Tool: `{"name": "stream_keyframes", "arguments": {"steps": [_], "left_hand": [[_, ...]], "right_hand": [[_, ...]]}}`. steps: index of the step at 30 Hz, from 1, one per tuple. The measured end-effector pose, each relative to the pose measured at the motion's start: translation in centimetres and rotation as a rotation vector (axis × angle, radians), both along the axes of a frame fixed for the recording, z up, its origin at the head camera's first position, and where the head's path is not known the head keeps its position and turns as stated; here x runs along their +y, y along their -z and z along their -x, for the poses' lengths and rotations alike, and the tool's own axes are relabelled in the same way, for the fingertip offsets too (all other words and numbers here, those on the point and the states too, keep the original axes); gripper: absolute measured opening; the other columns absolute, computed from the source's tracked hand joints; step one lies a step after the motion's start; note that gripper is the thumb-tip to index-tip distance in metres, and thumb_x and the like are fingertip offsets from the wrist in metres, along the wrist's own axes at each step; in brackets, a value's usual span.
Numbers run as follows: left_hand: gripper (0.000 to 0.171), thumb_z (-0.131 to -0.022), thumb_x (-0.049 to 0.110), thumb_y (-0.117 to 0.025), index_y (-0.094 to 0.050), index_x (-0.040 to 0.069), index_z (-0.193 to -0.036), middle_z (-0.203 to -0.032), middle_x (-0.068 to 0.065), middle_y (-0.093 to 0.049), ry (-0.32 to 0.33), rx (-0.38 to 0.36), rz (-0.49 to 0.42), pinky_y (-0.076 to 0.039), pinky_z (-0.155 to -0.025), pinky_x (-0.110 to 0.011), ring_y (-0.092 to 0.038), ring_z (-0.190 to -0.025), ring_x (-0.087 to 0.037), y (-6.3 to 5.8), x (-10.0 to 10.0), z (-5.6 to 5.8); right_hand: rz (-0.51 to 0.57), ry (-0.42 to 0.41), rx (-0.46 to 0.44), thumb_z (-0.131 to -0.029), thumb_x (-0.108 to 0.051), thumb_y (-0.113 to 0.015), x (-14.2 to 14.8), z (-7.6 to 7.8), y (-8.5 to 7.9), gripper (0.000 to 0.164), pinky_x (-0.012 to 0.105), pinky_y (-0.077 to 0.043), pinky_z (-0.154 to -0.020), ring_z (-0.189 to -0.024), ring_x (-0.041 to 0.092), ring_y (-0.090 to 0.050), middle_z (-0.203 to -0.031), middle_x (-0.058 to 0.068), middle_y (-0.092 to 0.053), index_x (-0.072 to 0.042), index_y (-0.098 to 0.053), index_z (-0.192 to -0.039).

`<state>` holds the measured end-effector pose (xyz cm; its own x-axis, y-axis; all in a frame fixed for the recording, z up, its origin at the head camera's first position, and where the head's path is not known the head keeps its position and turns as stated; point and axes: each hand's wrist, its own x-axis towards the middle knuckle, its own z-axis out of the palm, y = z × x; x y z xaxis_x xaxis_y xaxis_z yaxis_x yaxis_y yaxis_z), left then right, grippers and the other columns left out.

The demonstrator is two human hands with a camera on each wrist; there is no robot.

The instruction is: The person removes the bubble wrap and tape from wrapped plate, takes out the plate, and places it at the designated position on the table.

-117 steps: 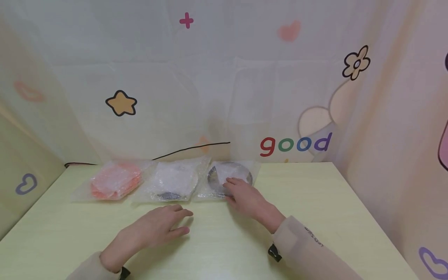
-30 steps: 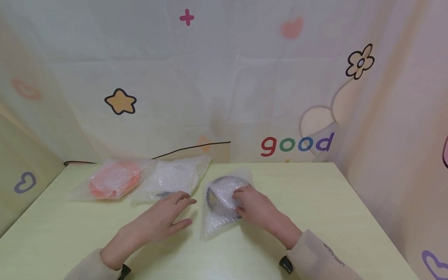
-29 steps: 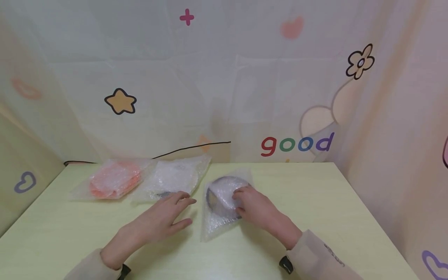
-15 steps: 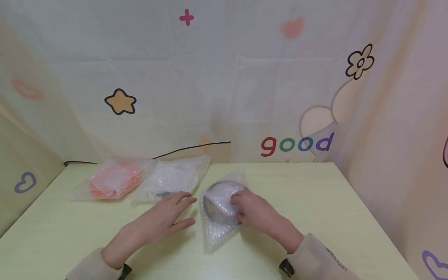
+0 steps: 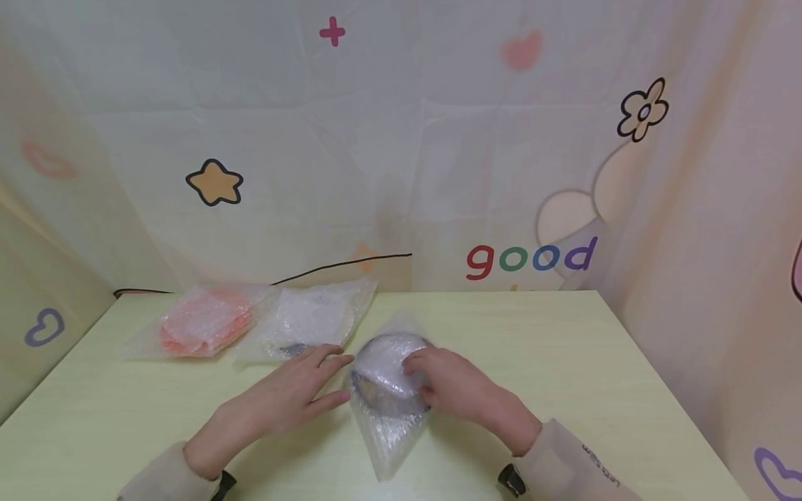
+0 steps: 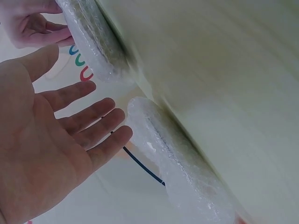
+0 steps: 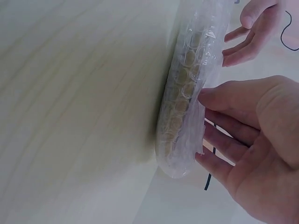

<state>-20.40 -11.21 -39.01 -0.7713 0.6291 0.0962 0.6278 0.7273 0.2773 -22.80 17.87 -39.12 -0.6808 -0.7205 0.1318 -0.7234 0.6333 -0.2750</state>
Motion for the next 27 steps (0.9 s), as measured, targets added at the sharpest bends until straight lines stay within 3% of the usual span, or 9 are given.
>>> {"name": "stream_keyframes", "arguments": {"steps": [15,27], "left_hand": [[0.064,-0.105,0.043,-0.059,-0.05,-0.002,-0.149,-0.152,-0.024,-0.043,0.012,-0.024,0.023,-0.034,-0.114,-0.056,-0.04,-0.141,-0.042,0.1,0.0,0.1],[0.061,-0.104,0.039,-0.061,-0.051,-0.002,-0.147,-0.151,-0.022,-0.045,0.054,0.009,0.051,-0.037,-0.114,-0.051,-0.043,-0.14,-0.039,0.0,0.0,0.2]], "right_hand": [[-0.021,-0.084,-0.003,-0.083,0.008,-0.078,-0.7,-0.5,0.1,0.032,0.044,-0.053,-0.098,-0.115,0.028,-0.066,-0.124,0.011,-0.069,-0.001,-0.073,-0.114],[-0.051,-0.139,-0.01,-0.082,0.009,-0.078,-1.5,-0.9,0.0,0.035,0.041,-0.052,-0.1,-0.12,0.025,-0.065,-0.127,0.007,-0.069,-0.003,-0.075,-0.115]]}}
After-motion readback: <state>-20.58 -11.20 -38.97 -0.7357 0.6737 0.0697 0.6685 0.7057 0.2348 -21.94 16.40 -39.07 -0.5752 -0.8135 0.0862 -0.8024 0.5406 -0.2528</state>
